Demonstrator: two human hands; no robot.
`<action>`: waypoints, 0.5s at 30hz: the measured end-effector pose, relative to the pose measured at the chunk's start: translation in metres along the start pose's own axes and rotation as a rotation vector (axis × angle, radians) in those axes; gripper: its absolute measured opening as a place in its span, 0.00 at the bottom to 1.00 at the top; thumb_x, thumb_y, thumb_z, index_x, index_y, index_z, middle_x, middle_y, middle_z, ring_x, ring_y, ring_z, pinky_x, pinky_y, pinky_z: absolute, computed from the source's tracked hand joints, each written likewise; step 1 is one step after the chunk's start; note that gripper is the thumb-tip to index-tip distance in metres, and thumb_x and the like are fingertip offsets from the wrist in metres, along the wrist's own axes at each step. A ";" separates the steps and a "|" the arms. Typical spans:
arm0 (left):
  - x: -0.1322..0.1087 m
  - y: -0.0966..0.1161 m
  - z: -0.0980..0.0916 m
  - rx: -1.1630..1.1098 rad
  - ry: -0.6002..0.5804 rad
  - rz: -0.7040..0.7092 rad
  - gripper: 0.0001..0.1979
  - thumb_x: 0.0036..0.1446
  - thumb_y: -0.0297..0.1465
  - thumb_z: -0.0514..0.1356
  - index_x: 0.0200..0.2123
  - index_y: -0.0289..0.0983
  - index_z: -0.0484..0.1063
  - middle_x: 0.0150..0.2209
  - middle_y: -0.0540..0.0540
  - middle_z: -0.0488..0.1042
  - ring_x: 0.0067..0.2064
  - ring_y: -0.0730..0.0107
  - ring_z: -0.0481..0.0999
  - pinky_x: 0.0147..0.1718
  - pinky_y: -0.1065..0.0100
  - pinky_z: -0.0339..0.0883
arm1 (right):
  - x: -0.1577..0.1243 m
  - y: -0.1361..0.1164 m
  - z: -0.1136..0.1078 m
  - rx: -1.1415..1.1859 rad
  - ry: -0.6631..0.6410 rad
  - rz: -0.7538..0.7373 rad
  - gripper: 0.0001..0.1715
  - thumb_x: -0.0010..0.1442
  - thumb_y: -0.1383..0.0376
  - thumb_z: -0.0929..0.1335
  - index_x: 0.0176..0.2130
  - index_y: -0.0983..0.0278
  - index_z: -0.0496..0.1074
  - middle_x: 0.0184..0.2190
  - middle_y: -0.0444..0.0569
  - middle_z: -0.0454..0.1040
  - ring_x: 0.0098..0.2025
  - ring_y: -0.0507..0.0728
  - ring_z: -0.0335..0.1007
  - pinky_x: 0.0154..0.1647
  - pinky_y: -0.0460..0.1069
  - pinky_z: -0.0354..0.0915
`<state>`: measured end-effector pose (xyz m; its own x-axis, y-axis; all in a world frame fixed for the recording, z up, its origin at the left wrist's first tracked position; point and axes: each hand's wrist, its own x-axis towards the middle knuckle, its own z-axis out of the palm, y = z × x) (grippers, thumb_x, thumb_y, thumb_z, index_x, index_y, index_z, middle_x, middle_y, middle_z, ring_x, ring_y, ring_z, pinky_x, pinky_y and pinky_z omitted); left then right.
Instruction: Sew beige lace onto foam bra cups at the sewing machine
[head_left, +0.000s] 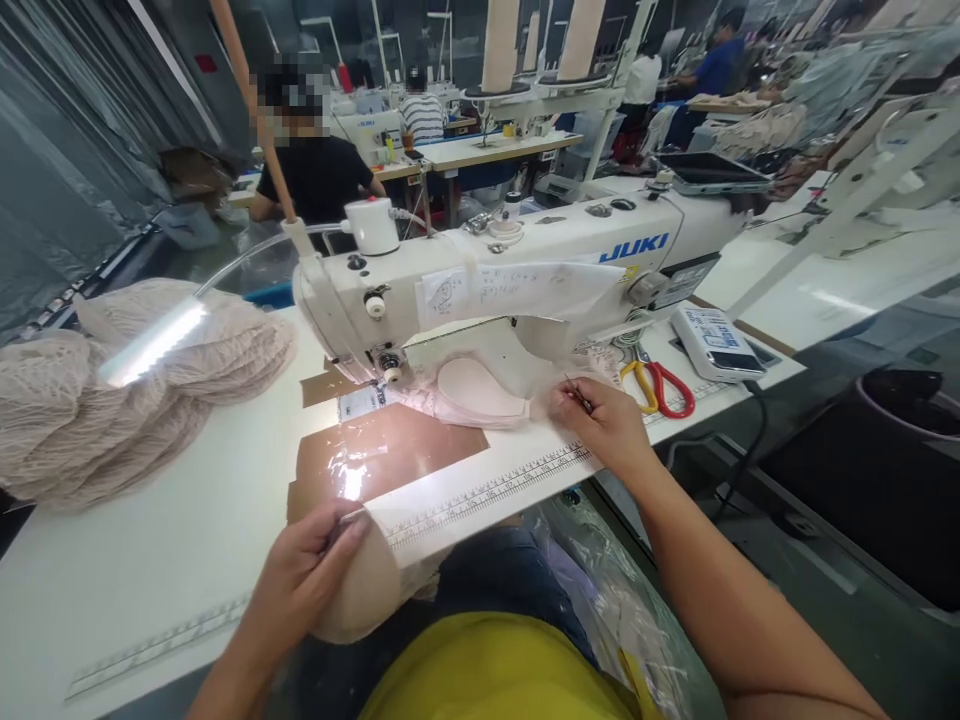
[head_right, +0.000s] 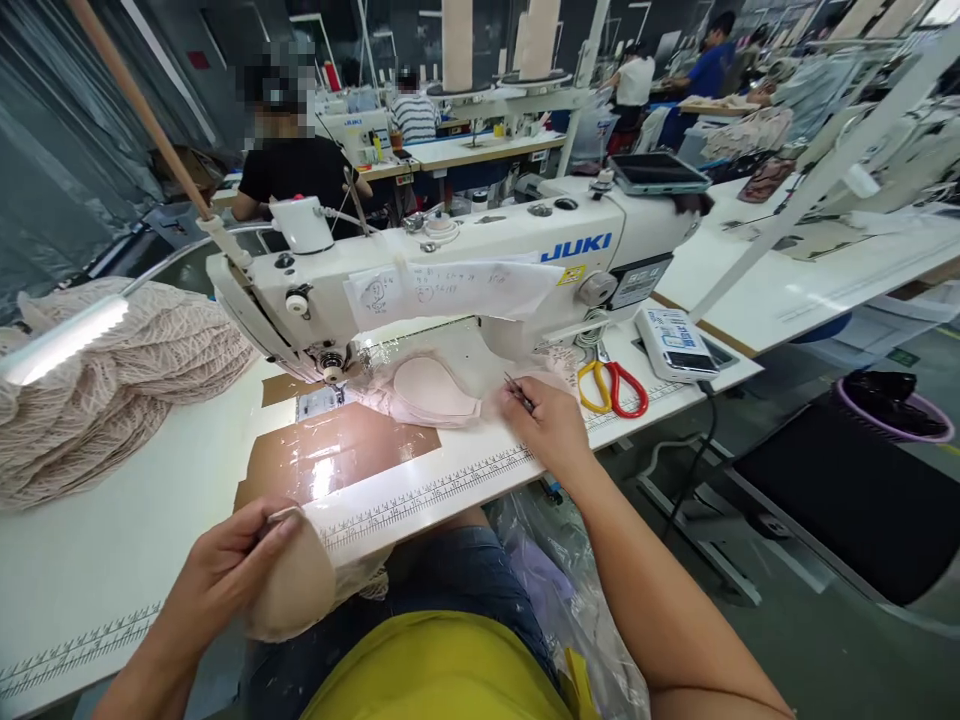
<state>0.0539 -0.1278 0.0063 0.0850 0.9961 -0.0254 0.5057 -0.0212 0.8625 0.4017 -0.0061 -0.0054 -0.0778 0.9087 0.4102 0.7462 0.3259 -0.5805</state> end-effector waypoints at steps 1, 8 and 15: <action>-0.001 0.002 -0.002 -0.003 0.023 -0.017 0.11 0.59 0.39 0.56 0.34 0.37 0.71 0.31 0.49 0.72 0.34 0.68 0.70 0.31 0.73 0.63 | 0.002 -0.005 0.000 0.047 -0.005 -0.008 0.17 0.61 0.56 0.62 0.34 0.65 0.73 0.28 0.48 0.74 0.30 0.55 0.68 0.31 0.47 0.60; -0.001 0.016 0.002 -0.013 0.119 -0.025 0.13 0.55 0.42 0.59 0.33 0.37 0.74 0.29 0.49 0.73 0.32 0.67 0.69 0.29 0.73 0.64 | 0.033 -0.032 0.027 -0.165 -0.435 -0.077 0.15 0.57 0.59 0.66 0.40 0.66 0.74 0.36 0.56 0.77 0.38 0.62 0.71 0.35 0.49 0.59; -0.009 0.013 -0.010 -0.021 0.210 -0.074 0.15 0.52 0.44 0.61 0.31 0.38 0.75 0.31 0.49 0.75 0.34 0.65 0.71 0.29 0.73 0.65 | 0.046 -0.013 0.024 -0.051 -0.355 0.022 0.09 0.56 0.63 0.63 0.28 0.65 0.69 0.24 0.50 0.72 0.28 0.56 0.67 0.28 0.48 0.56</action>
<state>0.0509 -0.1363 0.0224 -0.1334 0.9910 0.0146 0.4859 0.0525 0.8724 0.3730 0.0376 0.0040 -0.2796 0.9521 0.1235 0.7816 0.3004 -0.5467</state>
